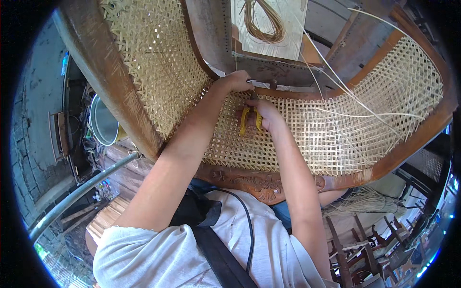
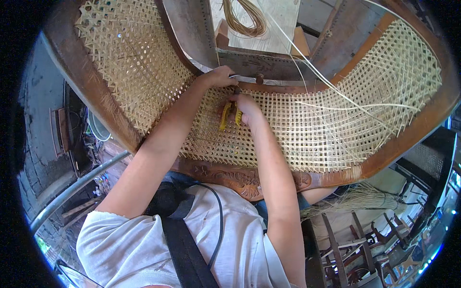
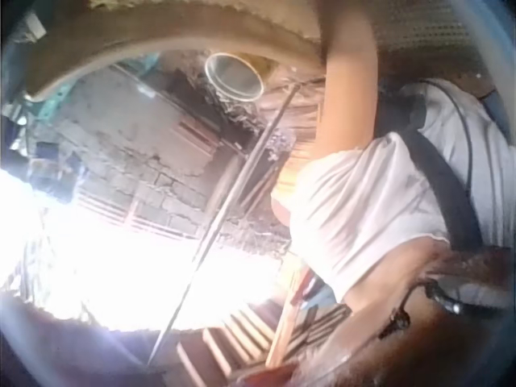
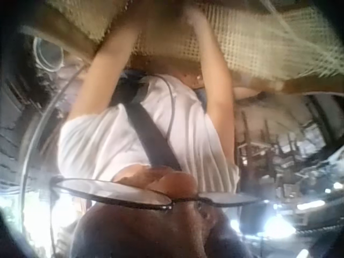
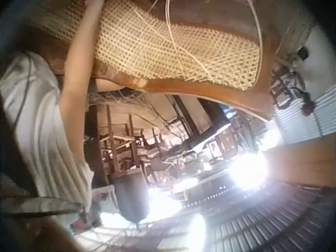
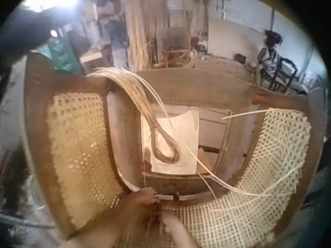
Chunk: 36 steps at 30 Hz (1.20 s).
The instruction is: Weaving rattan strands into the backrest frame of a chair.
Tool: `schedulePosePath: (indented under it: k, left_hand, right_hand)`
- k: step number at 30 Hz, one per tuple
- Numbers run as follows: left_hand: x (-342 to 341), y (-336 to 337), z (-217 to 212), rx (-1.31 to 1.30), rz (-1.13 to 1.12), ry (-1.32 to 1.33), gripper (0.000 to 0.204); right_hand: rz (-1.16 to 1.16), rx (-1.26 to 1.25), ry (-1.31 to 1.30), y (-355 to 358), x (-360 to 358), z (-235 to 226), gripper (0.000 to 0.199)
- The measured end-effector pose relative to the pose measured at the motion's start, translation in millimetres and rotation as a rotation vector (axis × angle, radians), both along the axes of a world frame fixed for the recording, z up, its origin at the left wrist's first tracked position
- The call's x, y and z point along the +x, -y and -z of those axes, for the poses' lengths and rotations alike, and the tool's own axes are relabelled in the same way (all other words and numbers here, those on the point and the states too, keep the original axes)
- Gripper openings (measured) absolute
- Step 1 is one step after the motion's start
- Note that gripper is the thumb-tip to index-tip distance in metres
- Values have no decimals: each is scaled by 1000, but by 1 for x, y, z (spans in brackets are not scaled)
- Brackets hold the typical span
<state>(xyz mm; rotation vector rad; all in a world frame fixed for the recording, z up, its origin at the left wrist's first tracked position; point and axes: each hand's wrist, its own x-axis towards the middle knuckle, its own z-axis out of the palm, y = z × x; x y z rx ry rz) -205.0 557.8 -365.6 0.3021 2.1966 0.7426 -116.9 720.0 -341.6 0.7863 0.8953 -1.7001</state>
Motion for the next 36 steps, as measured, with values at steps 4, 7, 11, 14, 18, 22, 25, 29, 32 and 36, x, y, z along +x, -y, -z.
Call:
schedulePosePath:
  k: [4, 7, 11, 14, 18, 22, 25, 29, 32, 36]
  left_hand:
    - [-1, 0, 6, -16, -18, -11, 49]
    - [2, -1, 8, -25, -68, 4, 48]
    - [6, 1, 11, 50, -52, -138, 45]
    - [6, 4, 14, 104, -88, -140, 46]
    - [3, 6, 21, 61, -275, -134, 46]
    - [4, 2, 26, -43, -277, -166, 44]
    - [2, 0, 24, -35, -254, -142, 42]
    - [1, -1, 17, -71, -267, -51, 42]
    - [5, -2, 14, -69, -269, -83, 42]
    - [8, -3, 13, -61, -265, -116, 41]
  right_hand:
    - [-48, 63, -101, 8, -4, 2, 21]
    - [-38, 129, -119, 12, -2, -1, 19]
    - [151, 101, -75, 19, -2, 8, 15]
    - [63, 188, -169, 16, 5, -8, 15]
    - [-804, 666, -814, -21, 63, -92, 21]
    - [-874, 632, -911, -100, 200, -183, 39]
    - [-912, 702, -740, -130, 296, -195, 37]
    - [-901, 836, -857, -132, 321, -189, 33]
    - [-992, 820, -1061, -117, 257, -191, 25]
    - [-704, 956, -1319, -64, 113, -126, 17]
